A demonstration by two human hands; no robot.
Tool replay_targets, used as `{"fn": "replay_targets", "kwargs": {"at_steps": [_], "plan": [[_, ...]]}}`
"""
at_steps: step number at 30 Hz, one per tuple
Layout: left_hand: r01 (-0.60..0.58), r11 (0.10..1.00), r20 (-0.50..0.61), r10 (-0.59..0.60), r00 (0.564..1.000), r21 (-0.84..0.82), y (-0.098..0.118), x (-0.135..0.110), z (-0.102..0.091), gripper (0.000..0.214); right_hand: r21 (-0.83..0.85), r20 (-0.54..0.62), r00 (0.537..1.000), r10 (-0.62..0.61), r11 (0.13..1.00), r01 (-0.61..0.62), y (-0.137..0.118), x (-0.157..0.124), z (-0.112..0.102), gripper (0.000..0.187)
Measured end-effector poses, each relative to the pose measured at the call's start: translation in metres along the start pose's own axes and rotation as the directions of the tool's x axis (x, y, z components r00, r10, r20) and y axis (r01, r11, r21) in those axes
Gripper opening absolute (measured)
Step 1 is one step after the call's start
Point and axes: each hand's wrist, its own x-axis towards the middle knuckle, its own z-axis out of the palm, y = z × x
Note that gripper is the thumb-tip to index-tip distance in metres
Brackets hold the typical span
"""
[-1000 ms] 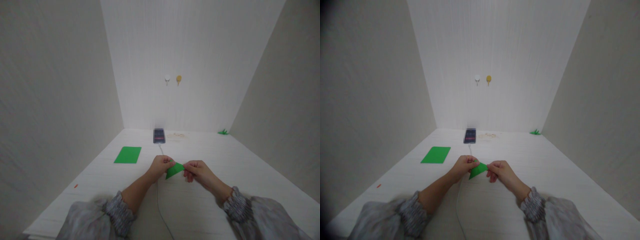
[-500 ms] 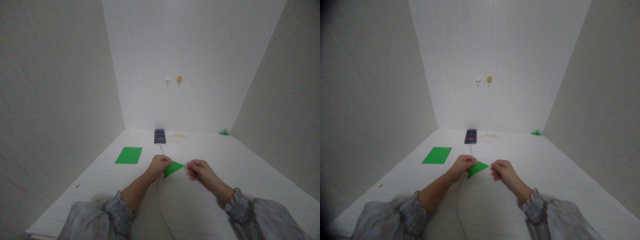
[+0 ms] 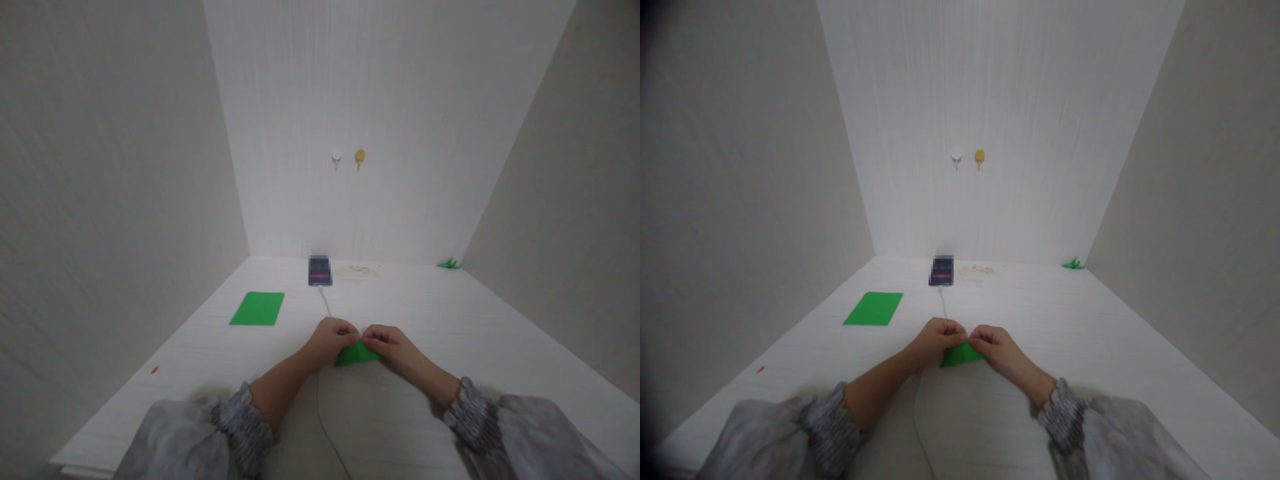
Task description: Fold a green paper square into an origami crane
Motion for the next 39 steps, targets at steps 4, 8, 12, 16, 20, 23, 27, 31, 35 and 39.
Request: {"fn": "replay_targets", "kwargs": {"at_steps": [4, 8, 12, 16, 20, 23, 27, 31, 35, 39], "plan": [[0.003, 0.999, -0.029, -0.004, 1.0, -0.052, 0.003, -0.001, -0.001, 0.02, -0.007, -0.021, 1.0, -0.02, 1.0, 0.02, -0.001, 0.0, -0.001, 0.02], [0.021, 0.996, -0.108, -0.03, 0.994, -0.085, 0.003, 0.001, -0.005, 0.019, -0.01, -0.039, 0.999, -0.002, 1.0, 0.002, 0.004, 0.0, -0.003, 0.017], [0.058, 0.991, -0.147, -0.076, 0.986, -0.122, -0.001, 0.004, -0.012, 0.022, 0.035, -0.072, 0.997, 0.006, 0.999, -0.003, 0.014, 0.002, -0.006, 0.014], [0.036, 0.992, -0.208, -0.061, 0.976, -0.122, -0.008, 0.006, -0.019, 0.024, 0.058, -0.105, 0.994, 0.003, 0.998, 0.003, 0.022, 0.005, -0.012, 0.015], [0.003, 0.993, -0.264, -0.034, 0.964, -0.117, -0.011, 0.008, -0.021, 0.022, 0.085, -0.175, 0.985, -0.003, 0.996, 0.018, 0.024, 0.005, -0.016, 0.019], [-0.013, 0.995, -0.233, -0.01, 0.972, -0.097, -0.007, 0.005, -0.014, 0.021, 0.099, -0.164, 0.986, -0.018, 0.994, 0.035, 0.019, 0.004, -0.011, 0.022], [0.008, 0.994, -0.106, -0.02, 0.994, -0.109, 0.002, 0.001, -0.001, 0.02, 0.019, -0.081, 0.995, -0.064, 0.998, 0.066, 0.013, 0.003, -0.001, 0.024], [0.041, 0.99, -0.072, -0.051, 0.996, -0.136, 0.006, -0.002, 0.002, 0.024, -0.032, -0.038, 0.998, -0.054, 0.998, 0.053, 0.015, 0.003, 0.001, 0.025], [0.094, 0.978, -0.049, -0.105, 0.993, -0.188, 0.008, -0.003, 0.001, 0.028, -0.034, -0.046, 0.998, -0.045, 0.998, 0.044, 0.016, 0.004, -0.001, 0.024], [0.091, 0.974, -0.018, -0.096, 0.995, -0.209, 0.007, -0.003, 0.0, 0.031, -0.045, -0.058, 0.997, -0.049, 0.998, 0.046, 0.015, 0.004, -0.001, 0.025]]}}
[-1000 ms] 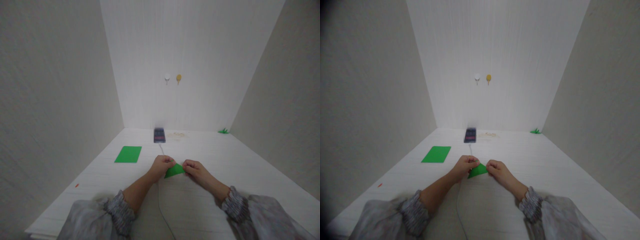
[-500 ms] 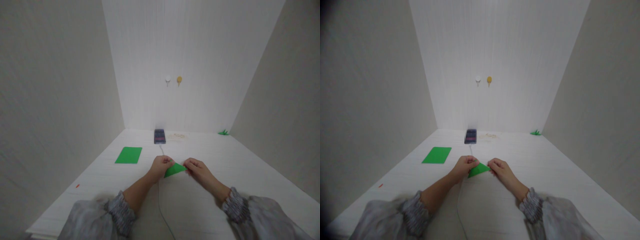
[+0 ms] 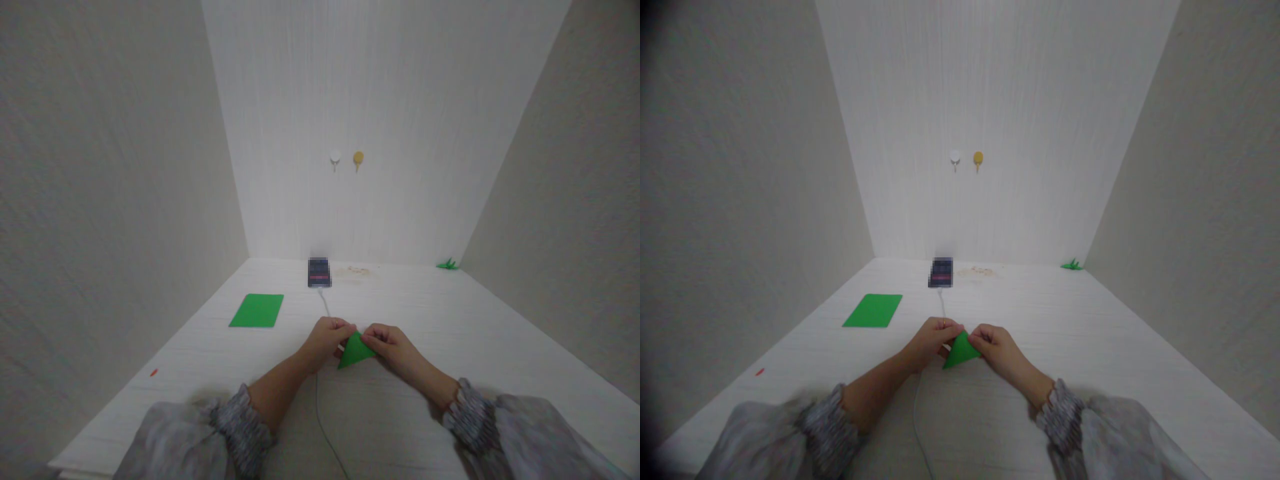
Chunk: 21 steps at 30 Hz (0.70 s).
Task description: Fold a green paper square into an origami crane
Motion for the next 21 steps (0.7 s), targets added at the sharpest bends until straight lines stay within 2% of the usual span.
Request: {"fn": "replay_targets", "kwargs": {"at_steps": [6, 14, 21], "plan": [[-0.006, 0.999, 0.028, 0.004, 1.0, 0.049, -0.0067, 0.0047, -0.0043, 0.028, -0.077, -0.036, 0.999, 0.001, 0.997, -0.003, -0.0051, -0.0013, -0.0004, 0.025], [-0.031, 0.996, 0.088, 0.038, 0.995, -0.078, -0.0065, 0.0031, 0.0003, 0.036, -0.061, -0.056, 0.998, -0.014, 0.998, 0.01, -0.0056, -0.0013, 0.0, 0.027], [-0.073, 0.997, 0.077, 0.075, 0.994, -0.024, -0.0041, 0.0026, -0.0005, 0.046, -0.041, -0.057, 0.998, -0.026, 0.999, 0.023, -0.0069, -0.0024, 0.0016, 0.027]]}}
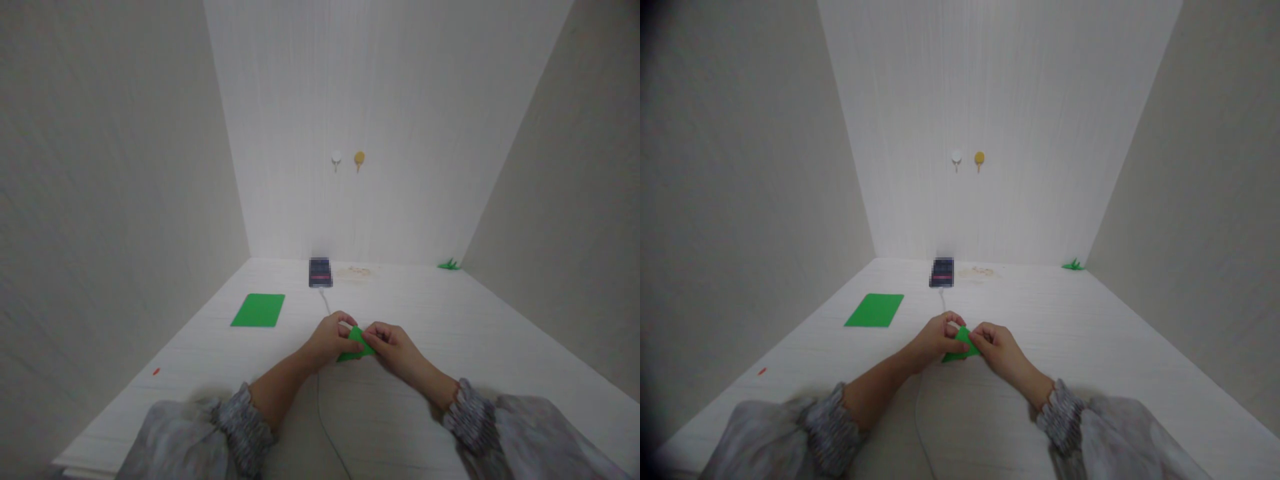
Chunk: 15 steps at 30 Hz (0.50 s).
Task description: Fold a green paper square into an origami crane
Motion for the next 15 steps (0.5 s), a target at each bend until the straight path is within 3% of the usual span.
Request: {"fn": "replay_targets", "kwargs": {"at_steps": [6, 10, 15], "plan": [[-0.004, 0.993, 0.002, 0.003, 1.0, 0.12, -0.001, 0.0, 0.0, 0.047, 0.053, 0.02, 0.999, 0.032, 0.998, -0.033, -0.007, -0.001, -0.001, 0.026], [-0.002, 0.977, 0.07, -0.013, 0.997, 0.215, -0.002, -0.001, 0.003, 0.05, 0.095, 0.071, 0.996, 0.059, 0.993, -0.066, -0.015, -0.003, 0.0, 0.025], [-0.003, 0.975, 0.098, -0.019, 0.995, 0.223, 0.0, -0.002, 0.004, 0.051, 0.053, 0.033, 0.999, 0.014, 0.998, -0.015, -0.018, -0.004, 0.001, 0.026]]}}
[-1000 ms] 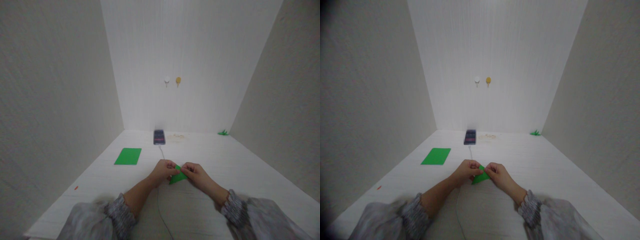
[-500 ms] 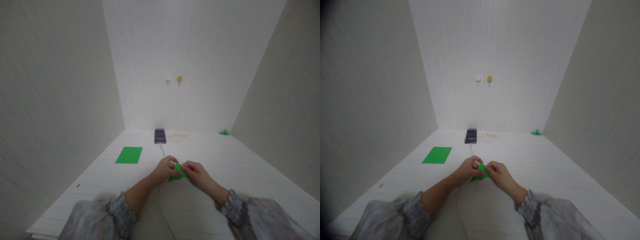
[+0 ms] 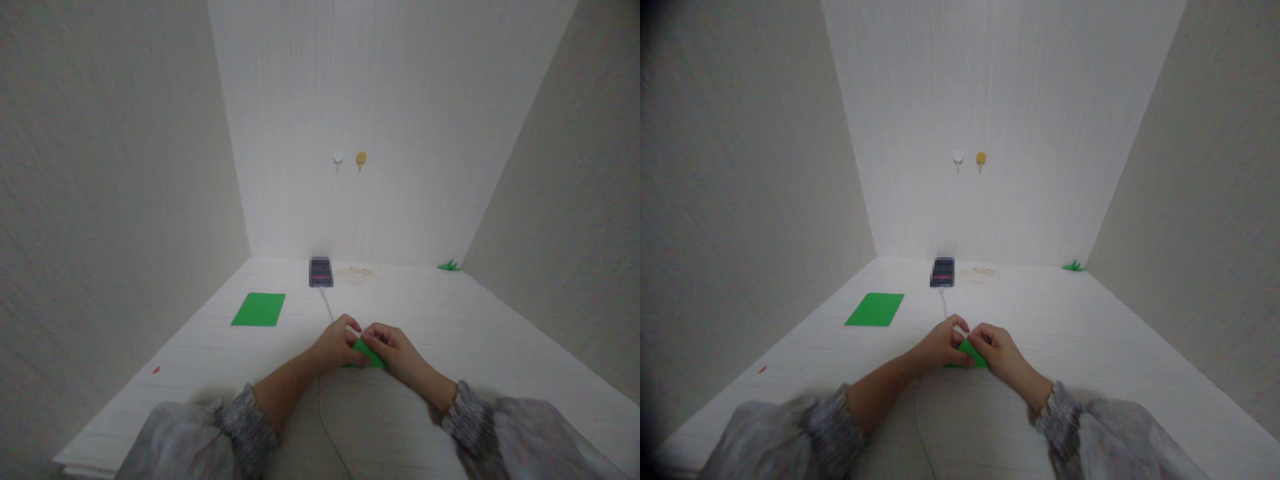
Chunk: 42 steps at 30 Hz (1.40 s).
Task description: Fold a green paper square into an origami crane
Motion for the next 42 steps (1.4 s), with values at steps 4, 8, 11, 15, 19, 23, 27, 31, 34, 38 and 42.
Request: {"fn": "replay_targets", "kwargs": {"at_steps": [4, 8, 11, 15, 19, 23, 27, 31, 34, 38, 42], "plan": [[0.01, 1.0, 0.021, -0.01, 1.0, 0.018, -0.002, 0.002, 0.0, 0.048, -0.002, -0.016, 1.0, 0.005, 1.0, -0.005, 0.001, 0.0, 0.0, 0.029], [0.04, 0.997, 0.04, -0.037, 0.999, -0.061, -0.003, 0.002, 0.0, 0.05, -0.024, -0.036, 0.999, 0.013, 1.0, -0.014, 0.002, 0.0, 0.001, 0.03], [0.034, 0.996, 0.06, -0.029, 0.998, -0.084, -0.003, 0.002, -0.001, 0.052, -0.053, -0.046, 0.999, 0.01, 0.999, -0.012, 0.001, 0.0, 0.001, 0.031], [0.019, 0.993, 0.076, -0.011, 0.997, -0.115, -0.002, 0.002, 0.0, 0.053, -0.031, -0.057, 0.998, 0.023, 0.999, -0.025, -0.003, -0.001, 0.001, 0.033], [0.019, 0.992, 0.084, -0.008, 0.996, -0.122, -0.002, 0.003, 0.002, 0.053, -0.027, -0.064, 0.998, 0.029, 0.999, -0.031, -0.006, -0.001, 0.002, 0.037], [0.02, 0.989, 0.071, -0.01, 0.997, -0.144, -0.001, 0.003, 0.004, 0.051, -0.057, -0.079, 0.997, 0.021, 0.998, -0.025, -0.007, -0.001, 0.003, 0.037], [0.022, 0.989, 0.059, -0.013, 0.998, -0.147, 0.001, 0.002, 0.004, 0.05, -0.063, -0.083, 0.996, 0.019, 0.998, -0.024, -0.005, 0.0, 0.003, 0.034], [0.015, 0.985, -0.034, -0.021, 0.999, -0.171, 0.0, 0.003, 0.0, 0.05, 0.01, -0.07, 0.997, 0.012, 1.0, -0.011, 0.001, 0.003, 0.0, 0.035], [-0.025, 0.975, -0.145, -0.008, 0.989, -0.223, -0.001, 0.004, -0.003, 0.049, 0.057, -0.03, 0.998, 0.049, 0.997, -0.048, 0.007, 0.004, -0.001, 0.031], [-0.059, 0.96, -0.136, 0.023, 0.99, -0.273, -0.002, 0.005, -0.002, 0.045, 0.079, -0.032, 0.997, 0.068, 0.995, -0.066, 0.013, 0.004, -0.001, 0.026], [-0.035, 0.954, -0.119, 0.0, 0.993, -0.298, -0.001, 0.005, 0.0, 0.031, 0.06, -0.044, 0.997, 0.065, 0.996, -0.063, 0.014, 0.004, -0.002, 0.024]]}}
